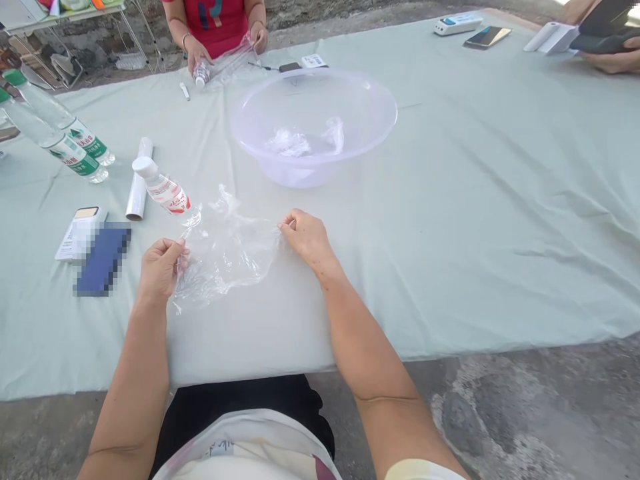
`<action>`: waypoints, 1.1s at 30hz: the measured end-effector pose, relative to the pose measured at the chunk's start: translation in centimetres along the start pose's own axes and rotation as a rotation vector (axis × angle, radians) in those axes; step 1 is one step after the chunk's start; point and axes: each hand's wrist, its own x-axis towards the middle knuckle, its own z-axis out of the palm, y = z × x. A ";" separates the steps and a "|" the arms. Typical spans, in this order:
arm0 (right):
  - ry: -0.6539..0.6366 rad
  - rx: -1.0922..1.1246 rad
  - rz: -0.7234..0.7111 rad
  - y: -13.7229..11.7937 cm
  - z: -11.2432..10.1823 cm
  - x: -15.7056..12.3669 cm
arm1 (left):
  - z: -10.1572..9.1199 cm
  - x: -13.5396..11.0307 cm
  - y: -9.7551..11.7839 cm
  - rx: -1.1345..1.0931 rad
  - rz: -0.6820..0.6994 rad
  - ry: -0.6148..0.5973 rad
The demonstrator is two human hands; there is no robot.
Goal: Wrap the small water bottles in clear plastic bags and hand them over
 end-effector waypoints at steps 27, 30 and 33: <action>-0.126 0.121 -0.517 0.5 4.7 -0.5 | 4.5 -4.9 -1.5 1.141 0.571 -0.236; -0.063 0.299 -0.334 0.6 3.8 -0.3 | 3.2 -4.9 -1.4 1.182 0.516 -0.206; 0.066 0.346 -0.210 0.8 3.2 0.2 | 2.1 -5.2 -1.0 1.255 0.464 -0.214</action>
